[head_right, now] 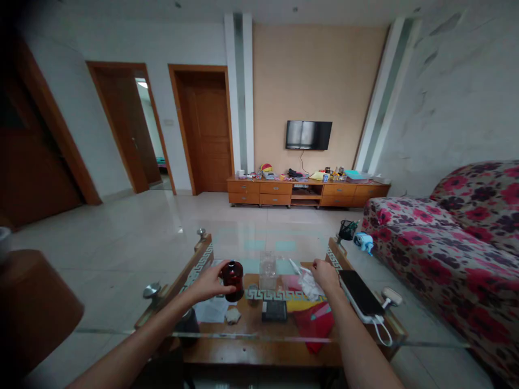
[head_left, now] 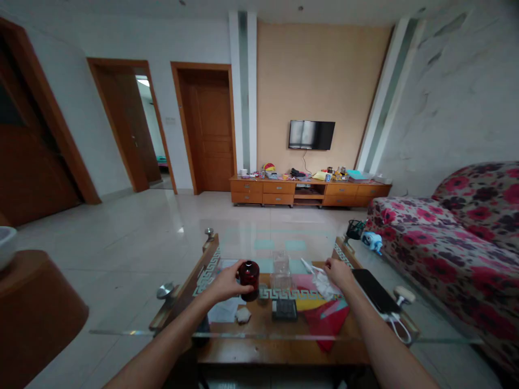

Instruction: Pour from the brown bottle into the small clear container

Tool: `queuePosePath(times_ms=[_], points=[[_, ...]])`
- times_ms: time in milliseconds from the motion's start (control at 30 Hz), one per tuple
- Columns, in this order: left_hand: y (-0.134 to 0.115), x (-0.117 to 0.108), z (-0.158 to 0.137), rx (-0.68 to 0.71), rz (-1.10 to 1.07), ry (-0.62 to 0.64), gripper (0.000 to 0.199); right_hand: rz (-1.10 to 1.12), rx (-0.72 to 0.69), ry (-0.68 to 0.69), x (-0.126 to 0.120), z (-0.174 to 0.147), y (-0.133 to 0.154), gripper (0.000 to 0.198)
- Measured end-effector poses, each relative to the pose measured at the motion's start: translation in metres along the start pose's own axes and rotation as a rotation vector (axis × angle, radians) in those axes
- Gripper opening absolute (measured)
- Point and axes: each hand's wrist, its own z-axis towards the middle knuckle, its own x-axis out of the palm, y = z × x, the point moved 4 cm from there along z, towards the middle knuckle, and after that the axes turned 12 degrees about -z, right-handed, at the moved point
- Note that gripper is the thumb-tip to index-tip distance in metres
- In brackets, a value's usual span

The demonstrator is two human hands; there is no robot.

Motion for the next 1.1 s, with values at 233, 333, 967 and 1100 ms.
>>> queuePosePath(times_ms=[233, 333, 967, 1100], points=[[0.006, 0.002, 0.004, 0.003, -0.059, -0.042, 0.080, 0.367, -0.199, -0.106, -0.028, -0.013, 0.051, 0.043], [0.008, 0.003, 0.010, -0.008, -0.113, -0.082, 0.078, 0.638, -0.344, -0.021, -0.030, -0.034, 0.091, 0.049], [0.003, 0.015, 0.032, 0.068, 0.036, -0.094, 0.079, 0.675, -0.441, 0.163, 0.009, -0.054, 0.132, 0.069], [-0.012, 0.015, 0.033, 0.055, 0.129, -0.079, 0.071, 0.677, -0.393, 0.176, 0.009, -0.054, 0.134, 0.068]])
